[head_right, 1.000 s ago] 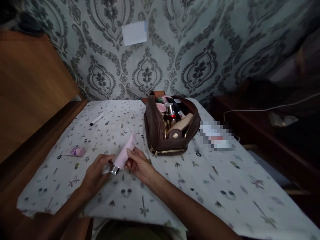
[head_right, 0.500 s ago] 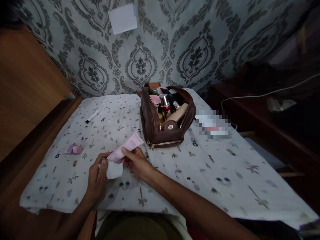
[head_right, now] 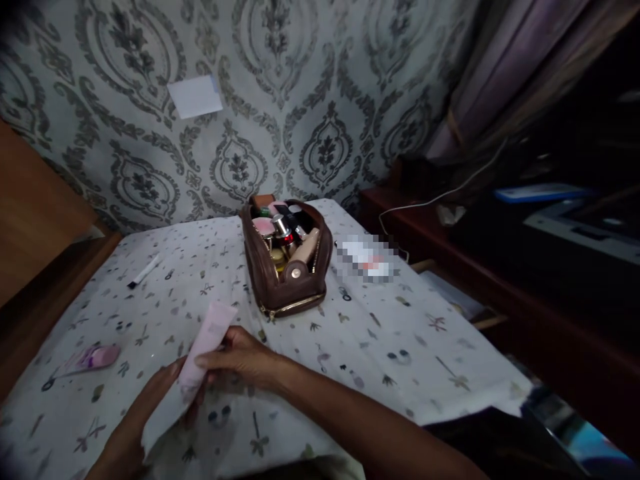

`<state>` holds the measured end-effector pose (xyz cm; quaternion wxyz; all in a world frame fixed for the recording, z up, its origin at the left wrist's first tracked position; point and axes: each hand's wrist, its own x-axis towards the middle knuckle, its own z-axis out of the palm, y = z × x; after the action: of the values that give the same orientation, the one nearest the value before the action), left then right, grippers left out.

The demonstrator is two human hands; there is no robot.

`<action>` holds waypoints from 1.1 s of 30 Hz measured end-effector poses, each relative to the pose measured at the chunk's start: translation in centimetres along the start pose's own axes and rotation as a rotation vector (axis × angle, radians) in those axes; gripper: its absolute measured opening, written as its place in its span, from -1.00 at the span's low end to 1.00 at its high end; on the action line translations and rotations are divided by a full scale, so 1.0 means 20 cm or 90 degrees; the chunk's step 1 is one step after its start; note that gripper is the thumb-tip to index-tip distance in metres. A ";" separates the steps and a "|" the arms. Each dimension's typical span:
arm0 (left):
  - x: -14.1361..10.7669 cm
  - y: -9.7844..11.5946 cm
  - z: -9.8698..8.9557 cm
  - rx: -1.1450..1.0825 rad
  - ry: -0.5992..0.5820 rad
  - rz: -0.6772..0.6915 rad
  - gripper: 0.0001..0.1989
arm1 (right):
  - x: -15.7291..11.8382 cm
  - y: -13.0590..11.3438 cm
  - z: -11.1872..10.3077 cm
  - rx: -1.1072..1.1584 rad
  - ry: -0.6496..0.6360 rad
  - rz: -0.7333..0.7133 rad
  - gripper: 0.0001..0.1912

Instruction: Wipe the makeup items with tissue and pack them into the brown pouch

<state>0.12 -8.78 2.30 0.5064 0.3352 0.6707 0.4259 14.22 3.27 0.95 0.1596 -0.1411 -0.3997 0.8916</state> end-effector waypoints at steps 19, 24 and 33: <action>0.04 0.05 0.12 0.395 0.323 0.359 -0.68 | -0.03 0.06 0.00 -0.298 0.043 -0.094 -0.34; 0.16 0.14 0.07 0.467 0.400 0.430 -0.56 | -0.02 0.08 0.00 -0.295 0.027 -0.102 -0.21; 0.29 0.26 -0.04 0.194 0.272 0.276 -0.59 | 0.00 0.12 -0.03 -0.158 -0.029 -0.068 -0.23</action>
<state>-1.99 -1.71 4.86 0.1961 0.4447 0.7307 0.4794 14.00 2.24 -1.21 0.1790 -0.1179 -0.5171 0.8287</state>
